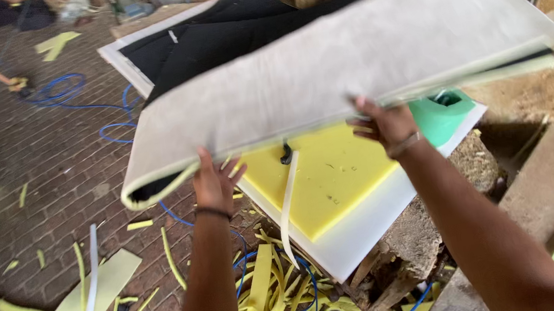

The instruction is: The person places a piece of fabric on a foam board, smooths it, and uses a spray gun to apply adhesive. They then press the fabric onto the foam, trim excess material, and repeat the process on another section.

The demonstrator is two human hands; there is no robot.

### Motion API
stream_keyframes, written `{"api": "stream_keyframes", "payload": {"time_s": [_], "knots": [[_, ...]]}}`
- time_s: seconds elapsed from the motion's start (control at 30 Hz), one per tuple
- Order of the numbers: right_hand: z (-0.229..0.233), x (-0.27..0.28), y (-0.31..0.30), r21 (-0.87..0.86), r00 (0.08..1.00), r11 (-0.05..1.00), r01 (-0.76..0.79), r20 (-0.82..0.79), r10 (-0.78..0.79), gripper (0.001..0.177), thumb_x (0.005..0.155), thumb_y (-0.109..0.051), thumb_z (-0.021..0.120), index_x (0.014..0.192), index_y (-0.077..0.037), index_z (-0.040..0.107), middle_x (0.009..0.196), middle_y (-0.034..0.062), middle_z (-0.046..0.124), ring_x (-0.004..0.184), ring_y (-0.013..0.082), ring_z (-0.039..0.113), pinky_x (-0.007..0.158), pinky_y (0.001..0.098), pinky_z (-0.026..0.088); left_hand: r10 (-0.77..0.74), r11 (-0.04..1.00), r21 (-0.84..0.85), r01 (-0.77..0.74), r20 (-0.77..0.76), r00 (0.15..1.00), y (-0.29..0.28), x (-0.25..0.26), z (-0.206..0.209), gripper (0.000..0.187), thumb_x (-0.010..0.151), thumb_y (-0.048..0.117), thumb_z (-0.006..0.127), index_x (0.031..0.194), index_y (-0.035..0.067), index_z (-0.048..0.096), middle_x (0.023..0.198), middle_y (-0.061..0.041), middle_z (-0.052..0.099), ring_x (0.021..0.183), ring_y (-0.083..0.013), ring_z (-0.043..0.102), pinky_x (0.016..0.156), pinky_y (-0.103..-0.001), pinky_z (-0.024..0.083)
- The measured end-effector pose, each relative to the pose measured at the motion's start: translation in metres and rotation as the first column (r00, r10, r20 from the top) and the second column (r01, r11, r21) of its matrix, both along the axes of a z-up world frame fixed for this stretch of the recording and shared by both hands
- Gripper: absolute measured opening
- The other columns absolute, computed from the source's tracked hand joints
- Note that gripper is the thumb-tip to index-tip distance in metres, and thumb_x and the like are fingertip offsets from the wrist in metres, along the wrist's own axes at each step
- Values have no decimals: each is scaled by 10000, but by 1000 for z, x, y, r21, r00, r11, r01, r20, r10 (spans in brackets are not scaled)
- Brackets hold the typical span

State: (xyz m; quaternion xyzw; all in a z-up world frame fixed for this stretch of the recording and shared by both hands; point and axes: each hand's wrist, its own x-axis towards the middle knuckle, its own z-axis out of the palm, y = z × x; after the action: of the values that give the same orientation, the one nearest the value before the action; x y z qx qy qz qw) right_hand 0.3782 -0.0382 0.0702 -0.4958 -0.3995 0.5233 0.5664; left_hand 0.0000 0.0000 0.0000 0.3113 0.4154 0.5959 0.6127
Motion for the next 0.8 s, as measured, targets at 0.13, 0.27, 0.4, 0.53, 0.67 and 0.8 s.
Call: {"api": "stream_keyframes", "payload": {"time_s": [0.13, 0.27, 0.4, 0.53, 0.67, 0.8], "knots": [[-5, -16, 5, -198, 979, 964, 175, 136, -150, 511, 892, -281, 711, 1338, -69, 580, 1188, 138, 758, 1035, 288, 749, 849, 410, 618, -118, 991, -62, 118, 10, 993, 75, 31, -12, 743, 920, 571, 561, 1503, 137, 411, 1346, -216, 634, 1215, -345, 646, 978, -471, 559], [-97, 7, -95, -464, 978, 885, 31, 197, 70, 390, 932, -272, 676, 1279, -95, 668, 1143, 109, 784, 990, 215, 762, 839, 356, 621, -416, 893, -254, 373, -144, 898, 24, 107, -110, 504, 958, 410, 613, 1334, 74, 623, 1123, -133, 716, 960, -258, 699, 829, -380, 570], [-181, 75, -253, -570, 832, 657, 493, 90, -547, 299, 975, -234, 646, 1204, -46, 690, 1032, 139, 773, 840, 218, 735, 709, 344, 592, -644, 730, -400, 554, -132, 753, -71, 171, -193, 302, 937, 228, 670, 1198, 77, 660, 1001, -66, 752, 818, -138, 712, 704, -282, 571], [-215, 98, -418, -587, 533, 344, 733, 182, -827, 255, 995, -185, 661, 1174, -5, 670, 995, 151, 751, 773, 221, 712, 633, 337, 563, -793, 554, -433, 711, -15, 609, -146, 216, -237, 256, 940, 159, 667, 1177, 64, 688, 964, -73, 740, 777, -136, 698, 668, -282, 563], [-210, 65, -507, -654, 380, 98, 750, 306, -873, 296, 976, -186, 659, 1216, -17, 688, 1043, 136, 768, 807, 222, 717, 671, 353, 569, -890, 430, -437, 790, -60, 451, -183, 256, -251, 214, 966, 148, 655, 1158, 69, 707, 928, -58, 750, 756, -123, 683, 645, -270, 538], [-200, 56, -505, -675, 432, 116, 728, 322, -842, 338, 953, -192, 688, 1248, -27, 705, 1127, 155, 761, 884, 228, 713, 753, 354, 588, -929, 359, -432, 828, -82, 360, -196, 302, -245, 185, 957, 120, 659, 1131, 82, 710, 899, -32, 745, 737, -122, 684, 609, -256, 540]]}}
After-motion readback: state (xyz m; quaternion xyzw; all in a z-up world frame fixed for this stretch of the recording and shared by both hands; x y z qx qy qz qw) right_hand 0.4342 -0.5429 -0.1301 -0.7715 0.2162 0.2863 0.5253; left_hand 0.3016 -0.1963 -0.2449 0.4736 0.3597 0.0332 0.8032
